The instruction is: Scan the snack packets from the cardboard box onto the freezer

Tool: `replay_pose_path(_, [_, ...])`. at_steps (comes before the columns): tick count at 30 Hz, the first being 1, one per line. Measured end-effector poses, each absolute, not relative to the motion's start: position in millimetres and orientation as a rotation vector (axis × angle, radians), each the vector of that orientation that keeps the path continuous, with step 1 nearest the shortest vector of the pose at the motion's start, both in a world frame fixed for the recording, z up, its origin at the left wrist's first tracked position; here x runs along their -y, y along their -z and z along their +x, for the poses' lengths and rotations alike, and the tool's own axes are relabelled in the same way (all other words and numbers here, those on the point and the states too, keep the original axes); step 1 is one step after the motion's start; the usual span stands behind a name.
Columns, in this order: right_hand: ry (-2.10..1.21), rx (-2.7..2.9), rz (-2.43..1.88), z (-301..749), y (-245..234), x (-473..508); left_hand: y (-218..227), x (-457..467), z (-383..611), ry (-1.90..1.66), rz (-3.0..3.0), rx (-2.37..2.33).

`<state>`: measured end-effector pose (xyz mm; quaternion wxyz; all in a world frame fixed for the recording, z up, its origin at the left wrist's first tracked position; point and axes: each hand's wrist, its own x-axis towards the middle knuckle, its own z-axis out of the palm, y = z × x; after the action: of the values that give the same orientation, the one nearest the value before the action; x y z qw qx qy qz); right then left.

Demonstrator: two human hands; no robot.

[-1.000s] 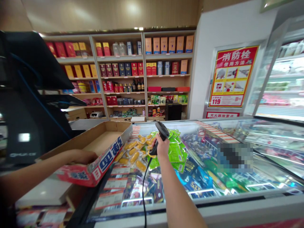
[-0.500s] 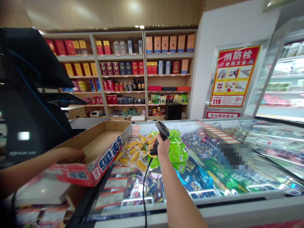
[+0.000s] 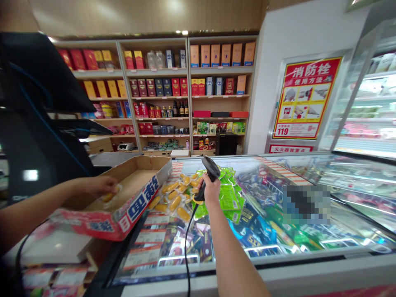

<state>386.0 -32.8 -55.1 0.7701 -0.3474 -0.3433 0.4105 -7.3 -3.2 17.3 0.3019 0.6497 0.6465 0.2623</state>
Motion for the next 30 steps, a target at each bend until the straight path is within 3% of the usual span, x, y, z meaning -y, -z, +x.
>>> replay_pose_path(2, [-0.889,0.746,-0.753,385.6,54.9,32.9,-35.4,9.5,17.4,-0.652,1.647,-1.540])
replay_pose_path(8, [-0.885,0.760,-0.775,385.1,55.0,33.3,-53.7,39.4,121.7,-1.082,1.079,-1.006])
replay_pose_path(15, [-0.873,0.797,-0.809,385.3,57.4,32.5,-6.5,35.4,205.3,-0.923,0.758,-0.516])
replay_pose_path(23, [-0.980,0.953,-0.784,385.7,56.4,38.1,56.5,-15.3,208.6,-1.567,0.775,-0.556])
replay_pose_path(30, [-1.186,1.370,-0.754,376.0,58.8,48.5,77.6,-16.2,206.5,-1.677,1.005,-0.537])
